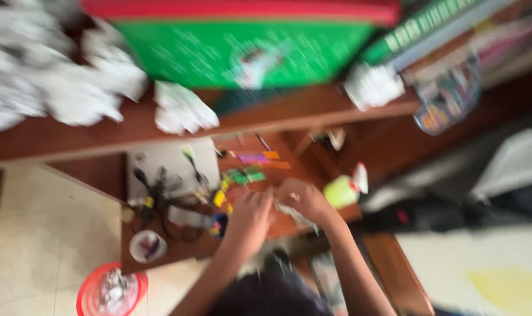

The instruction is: The person wipes a pencil with a cloth after applying liquid from a spray bottle and handles various pens and stationary items on a wooden shelf.

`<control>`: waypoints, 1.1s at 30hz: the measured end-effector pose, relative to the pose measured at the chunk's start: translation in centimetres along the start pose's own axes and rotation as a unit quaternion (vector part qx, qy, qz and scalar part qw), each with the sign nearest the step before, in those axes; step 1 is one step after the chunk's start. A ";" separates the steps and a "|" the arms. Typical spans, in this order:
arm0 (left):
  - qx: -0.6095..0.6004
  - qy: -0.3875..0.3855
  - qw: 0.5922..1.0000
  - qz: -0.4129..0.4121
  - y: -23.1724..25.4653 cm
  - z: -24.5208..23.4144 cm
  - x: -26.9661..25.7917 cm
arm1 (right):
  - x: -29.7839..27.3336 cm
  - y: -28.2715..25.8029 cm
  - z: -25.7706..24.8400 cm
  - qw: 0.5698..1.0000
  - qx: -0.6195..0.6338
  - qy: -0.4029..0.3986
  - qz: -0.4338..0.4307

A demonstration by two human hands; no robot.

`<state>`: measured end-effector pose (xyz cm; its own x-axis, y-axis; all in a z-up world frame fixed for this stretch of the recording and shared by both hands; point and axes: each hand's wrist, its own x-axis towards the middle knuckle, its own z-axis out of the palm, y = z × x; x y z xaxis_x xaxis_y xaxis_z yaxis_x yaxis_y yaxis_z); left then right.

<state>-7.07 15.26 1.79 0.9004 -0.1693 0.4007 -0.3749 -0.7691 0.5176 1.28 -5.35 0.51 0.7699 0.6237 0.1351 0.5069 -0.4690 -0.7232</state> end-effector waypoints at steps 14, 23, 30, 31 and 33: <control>-0.587 -0.237 0.691 -0.351 0.4 10.0 0.9 | -16.3 18.6 -1.5 0.889 0.120 0.350 0.270; -0.815 -0.144 0.506 -0.243 3.8 12.3 3.8 | -10.9 26.2 -2.5 0.905 0.155 0.296 0.264; -0.760 -0.005 0.589 -0.274 7.9 10.9 3.9 | -8.4 19.1 -4.8 0.972 0.146 0.184 0.025; -0.746 0.014 0.600 -0.288 8.0 11.1 3.4 | -8.5 17.8 -4.9 0.971 0.164 0.172 -0.005; -0.673 0.036 0.672 -0.308 8.6 11.8 2.2 | -10.5 15.1 -4.6 0.927 0.327 0.169 0.074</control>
<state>-5.67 1.02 -1.81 0.9812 -0.0062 -0.1931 0.1606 0.5818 0.7973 2.59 -21.84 -8.71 0.9461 0.2986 0.1257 0.1273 0.0141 -0.9918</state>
